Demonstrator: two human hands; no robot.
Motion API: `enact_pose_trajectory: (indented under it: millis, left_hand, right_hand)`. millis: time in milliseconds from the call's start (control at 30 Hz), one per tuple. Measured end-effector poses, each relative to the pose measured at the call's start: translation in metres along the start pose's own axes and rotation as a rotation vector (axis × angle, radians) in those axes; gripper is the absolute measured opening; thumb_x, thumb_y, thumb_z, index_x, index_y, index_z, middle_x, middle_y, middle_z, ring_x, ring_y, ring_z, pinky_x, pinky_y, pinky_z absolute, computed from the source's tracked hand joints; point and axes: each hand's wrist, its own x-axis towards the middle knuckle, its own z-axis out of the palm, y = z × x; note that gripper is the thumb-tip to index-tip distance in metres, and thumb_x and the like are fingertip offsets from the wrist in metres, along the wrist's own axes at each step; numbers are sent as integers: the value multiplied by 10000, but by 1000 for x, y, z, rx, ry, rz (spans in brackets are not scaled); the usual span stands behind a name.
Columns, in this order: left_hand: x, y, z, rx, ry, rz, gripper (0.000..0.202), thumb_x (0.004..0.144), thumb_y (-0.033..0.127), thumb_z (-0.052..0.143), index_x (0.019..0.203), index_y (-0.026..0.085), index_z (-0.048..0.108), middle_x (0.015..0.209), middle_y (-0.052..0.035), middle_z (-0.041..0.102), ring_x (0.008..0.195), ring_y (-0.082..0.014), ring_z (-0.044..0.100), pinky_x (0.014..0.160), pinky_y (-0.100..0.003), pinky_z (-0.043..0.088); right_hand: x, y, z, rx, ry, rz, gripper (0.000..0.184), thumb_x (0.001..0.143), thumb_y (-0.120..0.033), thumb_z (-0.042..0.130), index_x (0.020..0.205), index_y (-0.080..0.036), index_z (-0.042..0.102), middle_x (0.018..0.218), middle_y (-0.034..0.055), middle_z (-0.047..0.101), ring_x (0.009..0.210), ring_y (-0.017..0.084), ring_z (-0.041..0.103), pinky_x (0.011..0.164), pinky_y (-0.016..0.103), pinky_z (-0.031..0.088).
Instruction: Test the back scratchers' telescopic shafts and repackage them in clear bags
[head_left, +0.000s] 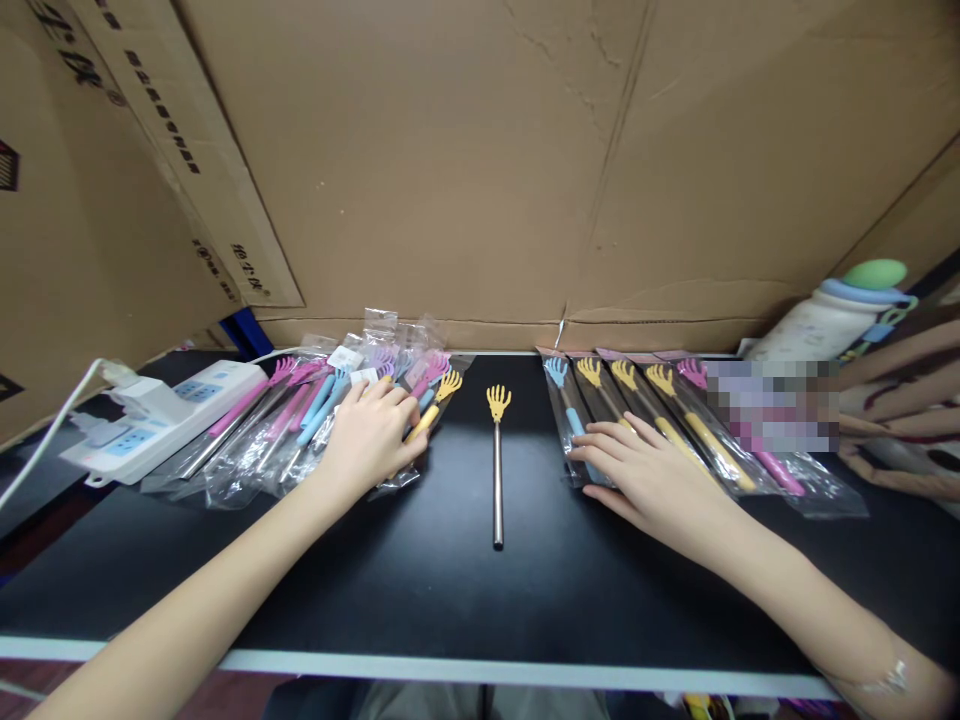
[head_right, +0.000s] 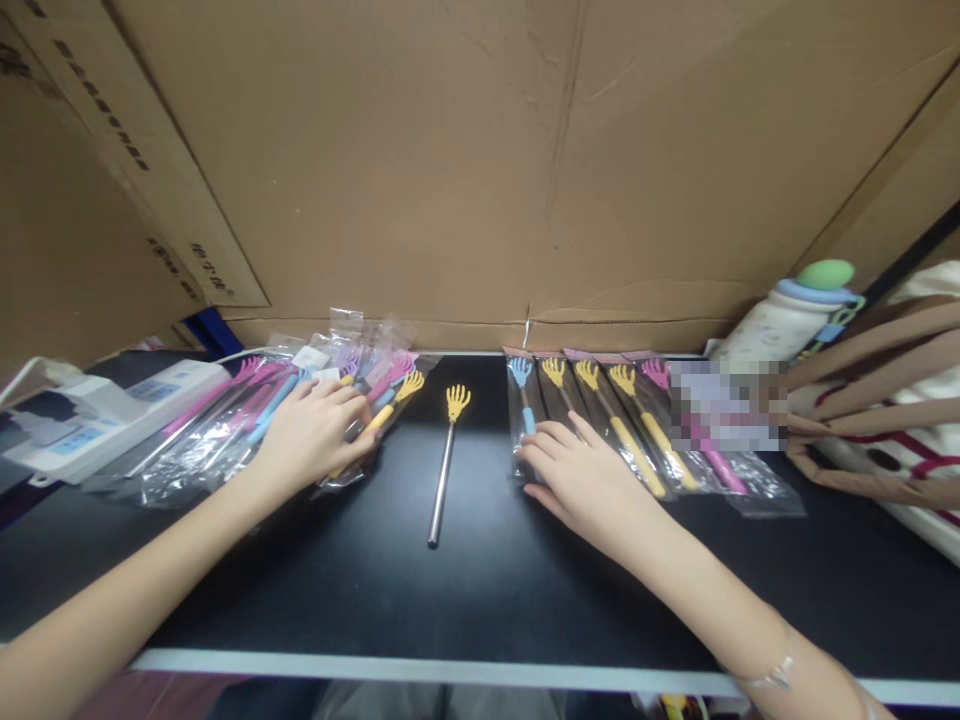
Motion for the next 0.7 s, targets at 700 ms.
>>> enact_pose_trajectory:
  millis: [700]
  left_hand:
    - [-11, 50, -22, -840, -152, 85, 186, 909, 365, 464, 927, 239, 599, 870, 13, 658, 825, -146, 593, 715, -251, 438]
  right_hand:
    - [46, -50, -1, 1142, -44, 267, 174, 891, -372, 502, 935, -204, 507, 812, 5, 620, 750, 135, 590, 693, 256, 443]
